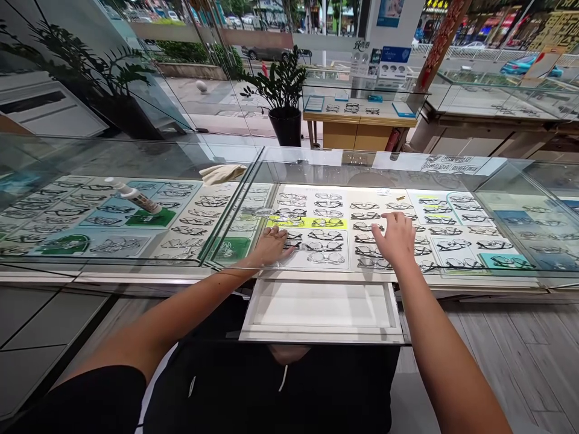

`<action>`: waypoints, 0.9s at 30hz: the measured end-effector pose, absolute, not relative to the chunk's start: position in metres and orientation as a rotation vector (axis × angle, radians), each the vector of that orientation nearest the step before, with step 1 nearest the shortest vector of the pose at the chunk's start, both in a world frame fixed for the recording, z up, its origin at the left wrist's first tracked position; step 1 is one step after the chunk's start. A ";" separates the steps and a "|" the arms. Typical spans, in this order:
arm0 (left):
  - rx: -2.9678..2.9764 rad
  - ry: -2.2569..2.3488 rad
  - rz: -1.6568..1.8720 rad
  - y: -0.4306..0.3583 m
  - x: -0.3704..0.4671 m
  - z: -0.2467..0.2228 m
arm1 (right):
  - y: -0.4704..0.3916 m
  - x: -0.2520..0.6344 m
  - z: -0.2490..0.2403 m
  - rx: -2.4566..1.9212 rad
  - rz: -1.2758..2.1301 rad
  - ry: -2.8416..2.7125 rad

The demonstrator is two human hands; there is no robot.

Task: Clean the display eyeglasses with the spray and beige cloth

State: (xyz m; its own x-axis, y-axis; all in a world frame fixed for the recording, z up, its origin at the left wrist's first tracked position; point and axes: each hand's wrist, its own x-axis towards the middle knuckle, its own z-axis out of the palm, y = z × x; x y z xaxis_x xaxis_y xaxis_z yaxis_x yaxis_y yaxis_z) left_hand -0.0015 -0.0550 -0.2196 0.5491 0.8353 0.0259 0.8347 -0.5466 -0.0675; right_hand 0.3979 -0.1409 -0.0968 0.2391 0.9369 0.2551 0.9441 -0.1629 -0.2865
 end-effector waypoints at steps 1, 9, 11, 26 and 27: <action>-2.700 -1.461 0.009 -0.055 -0.002 -0.221 | -0.141 0.398 -0.096 -2.138 -0.023 -1.730; -2.679 -1.502 -0.019 -0.053 0.004 -0.224 | -0.141 0.399 -0.098 -2.128 -0.043 -1.729; -2.674 -1.510 -0.028 -0.055 0.006 -0.220 | -0.141 0.399 -0.099 -2.125 -0.050 -1.732; -2.776 -1.603 -0.172 -0.062 -0.005 -0.201 | -0.141 0.399 -0.097 -2.135 -0.034 -1.736; -2.844 -1.673 -0.264 -0.064 -0.010 -0.197 | -0.141 0.399 -0.097 -2.135 -0.032 -1.736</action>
State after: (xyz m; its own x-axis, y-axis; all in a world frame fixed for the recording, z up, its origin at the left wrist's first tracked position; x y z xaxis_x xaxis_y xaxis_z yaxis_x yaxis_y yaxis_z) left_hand -0.0095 -0.0639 -0.1973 0.4798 0.8759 0.0513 0.8492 -0.4783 0.2239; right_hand 0.3987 -0.1410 -0.0974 0.2339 0.9376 0.2572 0.9466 -0.1592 -0.2804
